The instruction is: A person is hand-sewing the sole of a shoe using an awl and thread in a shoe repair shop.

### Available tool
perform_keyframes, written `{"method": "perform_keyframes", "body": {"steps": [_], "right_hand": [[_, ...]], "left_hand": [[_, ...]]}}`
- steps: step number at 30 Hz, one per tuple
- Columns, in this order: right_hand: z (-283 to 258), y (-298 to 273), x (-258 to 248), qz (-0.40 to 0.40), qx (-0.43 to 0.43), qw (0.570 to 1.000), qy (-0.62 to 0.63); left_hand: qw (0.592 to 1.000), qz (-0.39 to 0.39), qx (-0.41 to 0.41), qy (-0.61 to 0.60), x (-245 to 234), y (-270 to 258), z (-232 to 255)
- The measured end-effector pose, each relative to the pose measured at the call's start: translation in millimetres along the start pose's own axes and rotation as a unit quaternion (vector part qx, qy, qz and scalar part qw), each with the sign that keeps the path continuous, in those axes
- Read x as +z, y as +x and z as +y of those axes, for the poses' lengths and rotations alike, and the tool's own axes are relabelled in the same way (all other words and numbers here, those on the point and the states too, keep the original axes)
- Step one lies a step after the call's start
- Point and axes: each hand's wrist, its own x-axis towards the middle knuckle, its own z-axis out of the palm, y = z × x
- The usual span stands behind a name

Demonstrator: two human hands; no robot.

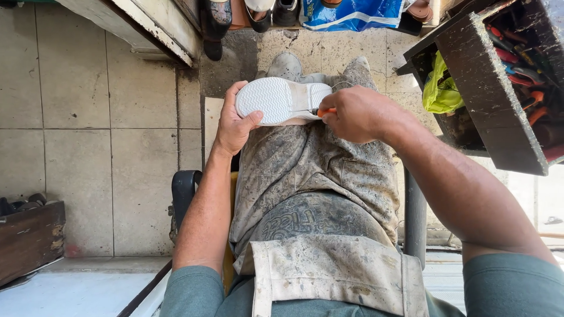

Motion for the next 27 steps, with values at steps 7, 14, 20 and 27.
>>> {"method": "perform_keyframes", "body": {"steps": [7, 14, 20, 27], "right_hand": [[-4, 6, 7, 0.014, 0.007, 1.000, 0.010], [1, 12, 17, 0.035, 0.002, 0.999, 0.021], [17, 29, 33, 0.054, 0.011, 0.998, 0.029], [41, 24, 53, 0.052, 0.012, 0.994, -0.095]], "left_hand": [[1.000, 0.006, 0.001, -0.012, 4, 0, 7], [1.000, 0.006, 0.004, -0.003, 6, 1, 8], [1.000, 0.006, 0.007, 0.029, 5, 7, 7], [0.978, -0.092, -0.013, -0.185, 27, -4, 11]]}}
